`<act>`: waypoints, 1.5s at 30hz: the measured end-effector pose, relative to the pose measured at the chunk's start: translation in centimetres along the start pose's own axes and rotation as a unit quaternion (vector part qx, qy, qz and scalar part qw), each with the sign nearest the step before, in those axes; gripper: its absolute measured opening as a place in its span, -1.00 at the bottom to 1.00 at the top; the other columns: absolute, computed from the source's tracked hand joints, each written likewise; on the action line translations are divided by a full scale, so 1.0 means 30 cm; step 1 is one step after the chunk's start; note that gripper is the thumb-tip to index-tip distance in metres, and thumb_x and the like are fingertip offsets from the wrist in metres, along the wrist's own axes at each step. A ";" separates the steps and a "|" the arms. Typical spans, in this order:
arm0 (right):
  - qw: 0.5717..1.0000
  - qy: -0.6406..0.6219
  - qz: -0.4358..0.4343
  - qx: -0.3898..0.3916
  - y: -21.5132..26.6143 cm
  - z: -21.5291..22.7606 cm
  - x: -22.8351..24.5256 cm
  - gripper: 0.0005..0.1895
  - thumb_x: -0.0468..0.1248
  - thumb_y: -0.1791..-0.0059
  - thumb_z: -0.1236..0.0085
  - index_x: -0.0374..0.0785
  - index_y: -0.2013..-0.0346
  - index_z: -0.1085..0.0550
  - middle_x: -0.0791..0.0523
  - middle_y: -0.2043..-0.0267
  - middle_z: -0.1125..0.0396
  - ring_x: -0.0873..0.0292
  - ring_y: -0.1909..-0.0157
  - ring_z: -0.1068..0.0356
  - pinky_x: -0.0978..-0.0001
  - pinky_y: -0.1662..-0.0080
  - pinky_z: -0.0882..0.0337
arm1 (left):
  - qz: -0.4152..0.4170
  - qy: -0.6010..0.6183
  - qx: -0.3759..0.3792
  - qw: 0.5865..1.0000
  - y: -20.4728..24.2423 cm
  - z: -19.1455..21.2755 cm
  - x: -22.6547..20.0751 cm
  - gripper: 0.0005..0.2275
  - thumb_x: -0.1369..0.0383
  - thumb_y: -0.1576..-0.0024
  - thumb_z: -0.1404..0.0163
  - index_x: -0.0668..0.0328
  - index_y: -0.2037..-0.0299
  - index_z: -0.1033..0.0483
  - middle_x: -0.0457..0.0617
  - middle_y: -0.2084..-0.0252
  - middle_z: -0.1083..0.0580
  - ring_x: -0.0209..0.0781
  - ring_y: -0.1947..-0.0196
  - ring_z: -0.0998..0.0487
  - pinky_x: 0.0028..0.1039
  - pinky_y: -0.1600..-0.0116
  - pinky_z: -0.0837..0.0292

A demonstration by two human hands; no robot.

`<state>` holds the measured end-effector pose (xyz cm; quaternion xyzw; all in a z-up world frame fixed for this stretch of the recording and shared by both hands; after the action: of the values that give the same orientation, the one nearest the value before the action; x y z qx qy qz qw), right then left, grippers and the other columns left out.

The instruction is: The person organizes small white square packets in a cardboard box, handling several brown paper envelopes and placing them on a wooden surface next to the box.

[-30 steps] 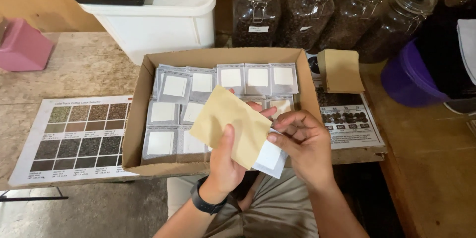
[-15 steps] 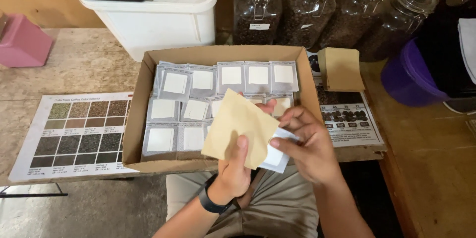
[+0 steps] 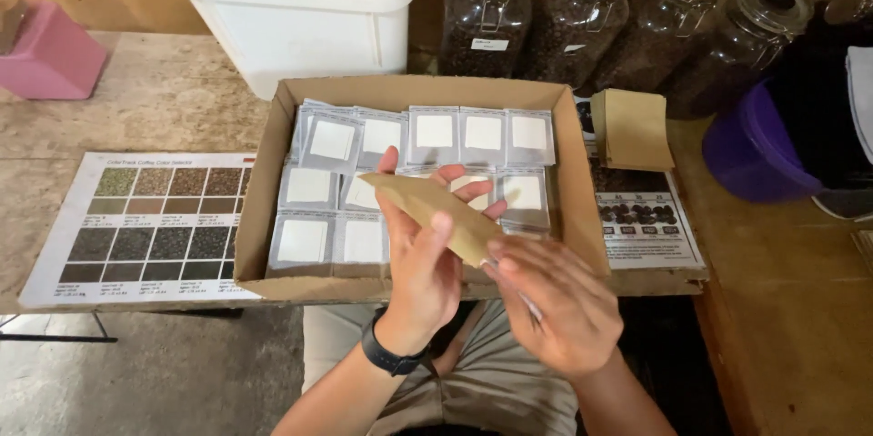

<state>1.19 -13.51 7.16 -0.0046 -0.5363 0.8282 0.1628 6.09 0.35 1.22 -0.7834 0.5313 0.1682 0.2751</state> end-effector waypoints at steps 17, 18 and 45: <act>0.993 0.112 0.010 -0.020 -0.056 0.003 0.068 -0.87 -0.43 -0.02 -0.12 -0.45 0.38 -0.56 -0.04 0.30 -0.48 -0.02 0.28 -0.44 0.29 0.26 -0.54 | 0.043 0.104 0.035 0.993 0.027 0.018 0.025 -0.26 0.27 -0.22 -0.15 -0.25 -0.49 0.14 0.22 -0.12 -0.36 0.25 -0.12 -0.49 0.21 -0.28 -0.43; 0.994 0.108 -0.011 -0.020 -0.047 0.007 0.056 -0.86 -0.43 -0.02 -0.10 -0.44 0.35 -0.57 -0.04 0.29 -0.48 -0.03 0.26 -0.44 0.28 0.23 -0.55 | 0.037 0.105 0.044 0.993 0.027 0.012 0.017 -0.32 0.25 -0.25 -0.11 -0.22 -0.47 0.11 0.22 -0.12 -0.37 0.27 -0.13 -0.49 0.24 -0.29 -0.41; 0.988 0.148 -0.023 -0.030 -0.037 0.028 0.054 -0.89 -0.47 -0.04 -0.09 -0.42 0.29 -0.57 -0.05 0.25 -0.48 -0.02 0.23 -0.44 0.26 0.19 -0.53 | 0.002 -0.002 0.076 0.997 0.041 -0.016 0.022 -0.20 0.21 -0.23 -0.14 -0.26 -0.49 0.28 0.25 -0.23 -0.30 0.19 -0.19 -0.45 0.13 -0.27 -0.47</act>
<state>-0.21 -13.40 8.77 -0.1195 -0.5306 0.7983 0.2586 5.19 -0.79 0.91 -0.7586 0.5437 0.1293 0.3349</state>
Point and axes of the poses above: each hand's wrist, its own y-axis away from the middle knuckle, its own z-axis out of the back of the hand, x = y × z, the point moved 8 cm from there along -y, towards the middle knuckle
